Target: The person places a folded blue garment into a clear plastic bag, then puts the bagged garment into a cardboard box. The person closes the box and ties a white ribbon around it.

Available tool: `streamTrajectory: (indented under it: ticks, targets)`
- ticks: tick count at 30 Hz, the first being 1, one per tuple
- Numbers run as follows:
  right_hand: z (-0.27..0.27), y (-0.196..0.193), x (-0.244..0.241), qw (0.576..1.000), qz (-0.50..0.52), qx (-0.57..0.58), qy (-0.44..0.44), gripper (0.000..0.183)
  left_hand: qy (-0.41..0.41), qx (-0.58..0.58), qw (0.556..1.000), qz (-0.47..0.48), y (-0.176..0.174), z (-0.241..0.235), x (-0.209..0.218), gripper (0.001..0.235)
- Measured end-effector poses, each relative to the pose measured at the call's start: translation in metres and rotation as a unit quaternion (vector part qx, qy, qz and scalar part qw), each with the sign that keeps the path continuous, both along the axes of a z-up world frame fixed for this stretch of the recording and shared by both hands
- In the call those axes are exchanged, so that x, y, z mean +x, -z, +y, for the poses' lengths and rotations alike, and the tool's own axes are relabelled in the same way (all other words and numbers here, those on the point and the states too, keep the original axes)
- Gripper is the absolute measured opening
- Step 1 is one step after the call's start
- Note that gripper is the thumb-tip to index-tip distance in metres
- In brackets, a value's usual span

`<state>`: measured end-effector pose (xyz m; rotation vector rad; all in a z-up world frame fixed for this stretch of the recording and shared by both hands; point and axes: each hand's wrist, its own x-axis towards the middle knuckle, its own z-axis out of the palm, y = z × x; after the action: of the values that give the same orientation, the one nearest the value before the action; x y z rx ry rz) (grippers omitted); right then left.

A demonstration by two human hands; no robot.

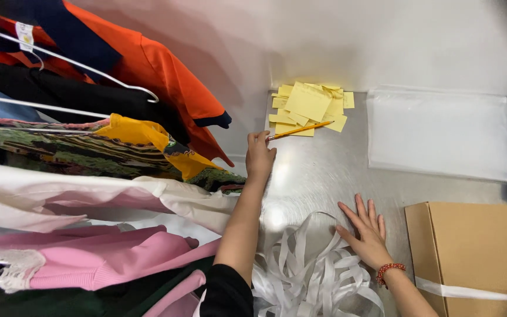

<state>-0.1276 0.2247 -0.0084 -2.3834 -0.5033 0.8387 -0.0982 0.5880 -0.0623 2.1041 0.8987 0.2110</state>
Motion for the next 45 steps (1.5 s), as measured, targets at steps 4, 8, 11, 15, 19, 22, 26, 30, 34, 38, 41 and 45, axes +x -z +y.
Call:
streamTrajectory:
  ticks: [4,8,11,15,19,22,26,30,34,38,41,45]
  targets:
    - [-0.004,0.013,0.004,1.000,-0.011,-0.001,-0.005,0.069,0.009,0.030,0.996,-0.088,-0.011,-0.032,-0.039,0.072]
    - [-0.012,0.016,0.008,0.999,0.009,0.039,0.007,0.066,0.041,0.059,0.997,-0.015,-0.054,-0.094,-0.097,0.079]
    - [-0.015,0.026,0.016,0.995,0.034,0.092,0.034,0.061,0.066,0.067,0.994,-0.063,-0.079,-0.145,-0.145,0.065]
    - [-0.017,-0.005,0.008,0.952,0.092,0.242,0.165,0.058,0.076,-0.026,0.994,-0.080,-0.113,-0.214,-0.197,0.038]
    - [-0.060,-0.012,0.009,0.897,0.071,0.396,0.183,0.062,0.075,-0.072,0.991,-0.079,-0.118,-0.275,-0.216,0.030]
    - [-0.130,-0.073,0.000,0.879,-0.024,0.459,0.128,0.054,0.106,-0.092,0.987,-0.080,-0.115,-0.317,-0.215,0.038]
    - [-0.263,-0.128,0.015,0.891,-0.172,0.369,0.202,0.055,0.104,-0.199,0.971,-0.077,-0.110,-0.364,-0.198,0.056]
    - [-0.426,-0.103,0.046,0.892,-0.300,0.156,0.299,0.051,0.103,-0.369,0.921,-0.064,-0.125,-0.422,-0.187,0.070]
    - [-0.534,-0.064,0.078,0.903,-0.202,0.028,0.378,0.059,0.047,-0.401,0.912,-0.076,-0.106,-0.469,-0.167,0.067]
    - [-0.585,-0.028,0.092,0.920,-0.068,0.078,0.378,0.068,-0.041,-0.391,0.914,-0.099,-0.077,-0.501,-0.153,0.075]
    - [-0.558,-0.056,0.065,0.901,0.015,0.162,0.403,0.073,-0.097,-0.414,0.897,-0.119,-0.101,-0.525,-0.154,0.080]
    - [-0.530,-0.105,0.040,0.823,0.164,0.296,0.457,0.061,-0.159,-0.459,0.858,-0.167,-0.129,-0.548,-0.160,0.084]
